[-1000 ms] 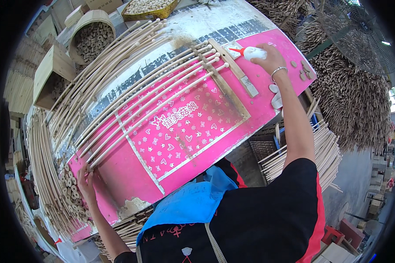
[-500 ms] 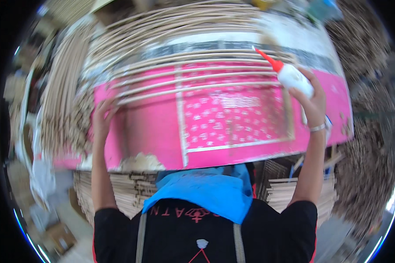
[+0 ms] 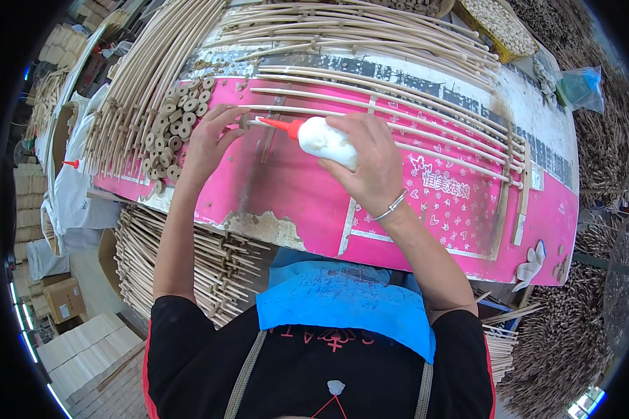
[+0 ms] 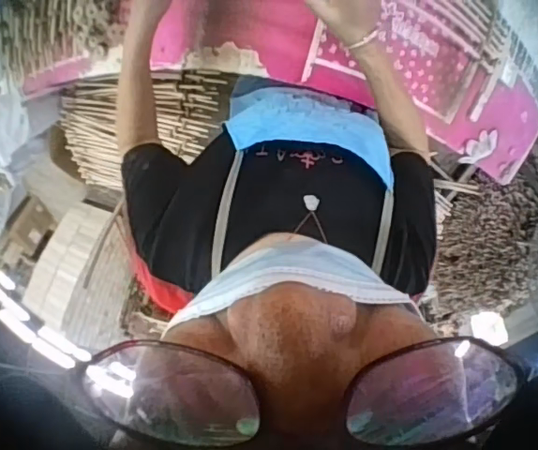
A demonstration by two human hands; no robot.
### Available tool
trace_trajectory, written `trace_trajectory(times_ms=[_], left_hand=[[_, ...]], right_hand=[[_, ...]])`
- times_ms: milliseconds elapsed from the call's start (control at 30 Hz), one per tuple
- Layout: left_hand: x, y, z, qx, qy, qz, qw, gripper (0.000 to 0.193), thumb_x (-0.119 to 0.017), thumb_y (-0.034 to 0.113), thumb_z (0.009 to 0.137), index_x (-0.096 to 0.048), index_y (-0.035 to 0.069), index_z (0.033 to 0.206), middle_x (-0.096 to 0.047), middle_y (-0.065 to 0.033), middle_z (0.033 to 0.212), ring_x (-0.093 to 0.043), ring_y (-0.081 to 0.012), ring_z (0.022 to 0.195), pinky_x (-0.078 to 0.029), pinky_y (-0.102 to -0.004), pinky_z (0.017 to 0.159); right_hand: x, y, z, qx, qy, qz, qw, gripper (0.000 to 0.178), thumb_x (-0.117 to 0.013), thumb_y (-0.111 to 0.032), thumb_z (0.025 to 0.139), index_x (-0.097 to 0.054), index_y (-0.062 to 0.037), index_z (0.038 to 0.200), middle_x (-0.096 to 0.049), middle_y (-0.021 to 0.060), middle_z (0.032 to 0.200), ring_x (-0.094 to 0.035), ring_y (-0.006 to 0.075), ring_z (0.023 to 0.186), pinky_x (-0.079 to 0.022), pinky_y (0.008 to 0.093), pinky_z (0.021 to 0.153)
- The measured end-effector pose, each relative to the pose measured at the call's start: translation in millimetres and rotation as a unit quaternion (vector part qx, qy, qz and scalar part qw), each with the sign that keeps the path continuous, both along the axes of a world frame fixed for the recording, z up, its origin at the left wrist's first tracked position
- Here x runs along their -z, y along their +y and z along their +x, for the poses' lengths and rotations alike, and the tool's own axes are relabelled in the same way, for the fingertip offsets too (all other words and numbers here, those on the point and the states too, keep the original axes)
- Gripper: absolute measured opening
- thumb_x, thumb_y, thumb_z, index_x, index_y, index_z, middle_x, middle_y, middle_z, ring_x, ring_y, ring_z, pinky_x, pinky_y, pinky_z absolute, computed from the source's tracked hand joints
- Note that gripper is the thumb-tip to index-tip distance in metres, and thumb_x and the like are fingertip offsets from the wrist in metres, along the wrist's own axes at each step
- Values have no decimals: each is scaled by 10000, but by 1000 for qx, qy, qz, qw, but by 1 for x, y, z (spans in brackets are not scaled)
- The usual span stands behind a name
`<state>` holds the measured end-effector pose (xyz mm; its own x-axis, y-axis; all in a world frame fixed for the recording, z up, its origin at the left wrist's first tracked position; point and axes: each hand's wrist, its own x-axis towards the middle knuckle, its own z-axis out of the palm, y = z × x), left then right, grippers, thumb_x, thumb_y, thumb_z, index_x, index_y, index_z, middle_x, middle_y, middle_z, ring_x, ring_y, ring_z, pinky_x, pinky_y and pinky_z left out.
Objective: Gluing and assembling small wooden discs and rods to create a frame structure.
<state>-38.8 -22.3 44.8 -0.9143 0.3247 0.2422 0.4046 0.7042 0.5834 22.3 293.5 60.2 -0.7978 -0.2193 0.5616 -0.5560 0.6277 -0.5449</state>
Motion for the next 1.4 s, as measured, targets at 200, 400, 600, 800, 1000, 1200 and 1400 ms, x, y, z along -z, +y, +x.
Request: trace_trajectory(times_ms=[200, 400, 600, 800, 1000, 1200, 1400], left_hand=[[-4, 0, 5, -6, 3, 0, 1000, 369, -733, 98, 882, -696, 42, 1245, -682, -121, 1153, -673, -327, 1055, -531, -427, 915], [-5, -2, 8, -4, -5, 7, 1000, 379, -737, 99, 879, -697, 46, 1253, -684, -122, 1180, -673, -328, 1071, -533, -429, 913], [-9, 0, 11, -9, -16, -3, 1000, 390, -743, 106, 878, -698, 45, 1260, -682, -123, 1187, -672, -331, 1066, -533, -427, 915], [-3, -7, 8, 3, -12, -3, 1000, 383, -739, 99, 879, -701, 41, 1256, -680, -131, 1192, -669, -336, 1072, -530, -424, 924], [6, -5, -2, 32, -65, 51, 996, 428, -669, -50, 907, -683, 23, 1329, -653, -117, 1230, -666, -244, 1066, -558, -337, 885], [13, -7, -10, 54, -37, -5, 998, 439, -665, -71, 915, -655, 23, 1344, -647, -102, 1210, -652, -230, 1058, -531, -327, 883], [18, -8, -16, 29, -55, -18, 998, 431, -658, -57, 930, -663, 41, 1350, -656, -101, 1209, -656, -239, 1105, -528, -352, 920]], right_hand=[[0, -20, -2, 1, 41, 48, 998, 626, -892, -88, 645, -686, -114, 1235, -650, 112, 1143, -626, 328, 1029, -526, 444, 870], [3, -32, 0, 3, 72, 94, 993, 635, -882, -75, 631, -690, -143, 1233, -643, 99, 1167, -628, 312, 1046, -528, 431, 857], [10, -32, 8, -10, 75, 100, 992, 626, -900, -60, 619, -716, -146, 1212, -665, 104, 1179, -642, 325, 1027, -541, 431, 845], [11, -9, 21, -4, 48, -5, 999, 581, -898, -86, 648, -705, -118, 1195, -670, 104, 1146, -650, 319, 1020, -538, 435, 845], [28, 109, 58, 222, -64, -228, 946, 587, -925, -156, 736, -678, -67, 1261, -671, 90, 1142, -638, 231, 1097, -505, 361, 933], [57, 320, 106, 520, 57, -151, 839, 596, -909, -186, 770, -661, -26, 1287, -688, 134, 1189, -673, 276, 1096, -537, 399, 955], [96, 430, 159, 613, -12, -16, 790, 606, -917, -256, 725, -697, -70, 1258, -687, 156, 1158, -638, 333, 1112, -501, 442, 993]])
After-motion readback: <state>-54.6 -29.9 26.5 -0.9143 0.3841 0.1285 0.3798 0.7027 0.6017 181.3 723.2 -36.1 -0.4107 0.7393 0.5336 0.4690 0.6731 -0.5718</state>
